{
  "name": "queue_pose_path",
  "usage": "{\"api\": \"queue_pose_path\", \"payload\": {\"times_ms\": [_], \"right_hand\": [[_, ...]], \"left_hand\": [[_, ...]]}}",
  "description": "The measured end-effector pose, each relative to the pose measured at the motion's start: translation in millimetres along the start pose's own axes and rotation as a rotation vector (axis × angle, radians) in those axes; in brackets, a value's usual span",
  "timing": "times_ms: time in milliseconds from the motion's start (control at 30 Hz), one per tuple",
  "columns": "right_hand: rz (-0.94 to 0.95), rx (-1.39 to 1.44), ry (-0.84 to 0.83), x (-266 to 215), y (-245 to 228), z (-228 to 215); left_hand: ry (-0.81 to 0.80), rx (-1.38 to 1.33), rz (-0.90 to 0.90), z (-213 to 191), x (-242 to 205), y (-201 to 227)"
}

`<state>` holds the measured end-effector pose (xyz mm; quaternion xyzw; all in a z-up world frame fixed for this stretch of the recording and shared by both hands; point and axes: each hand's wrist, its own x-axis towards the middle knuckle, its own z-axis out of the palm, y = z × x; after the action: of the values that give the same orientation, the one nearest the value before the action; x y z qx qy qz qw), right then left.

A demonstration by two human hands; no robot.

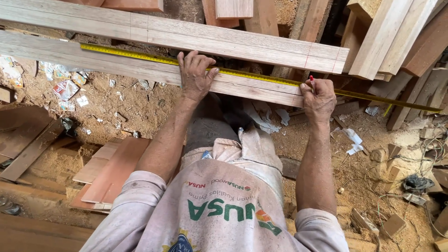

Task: Measuring and marking dimensions on wooden beams using a tape measure, pencil, and a square in a workshop.

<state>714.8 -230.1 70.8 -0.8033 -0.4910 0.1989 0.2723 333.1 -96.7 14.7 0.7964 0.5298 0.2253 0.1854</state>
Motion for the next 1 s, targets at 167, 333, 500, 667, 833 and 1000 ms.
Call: {"api": "queue_pose_path", "payload": {"times_ms": [167,333,500,667,833,1000], "right_hand": [[0.008,0.008,0.008,-1,-5,-3],[0.004,0.028,0.035,-1,-10,-4],[-0.08,-0.011,0.018,0,-16,-7],[-0.059,-0.006,0.024,-1,-16,-7],[-0.087,0.018,0.046,-2,-17,-7],[-0.088,0.01,0.055,-2,-17,-7]], "left_hand": [[0.014,-0.002,0.002,7,-5,-4],[0.003,0.002,0.003,5,-4,-3],[0.008,-0.008,0.062,-9,3,9],[0.001,-0.014,0.064,-6,2,6],[-0.003,-0.019,0.064,-7,2,7],[-0.002,-0.008,0.091,-10,3,8]]}}
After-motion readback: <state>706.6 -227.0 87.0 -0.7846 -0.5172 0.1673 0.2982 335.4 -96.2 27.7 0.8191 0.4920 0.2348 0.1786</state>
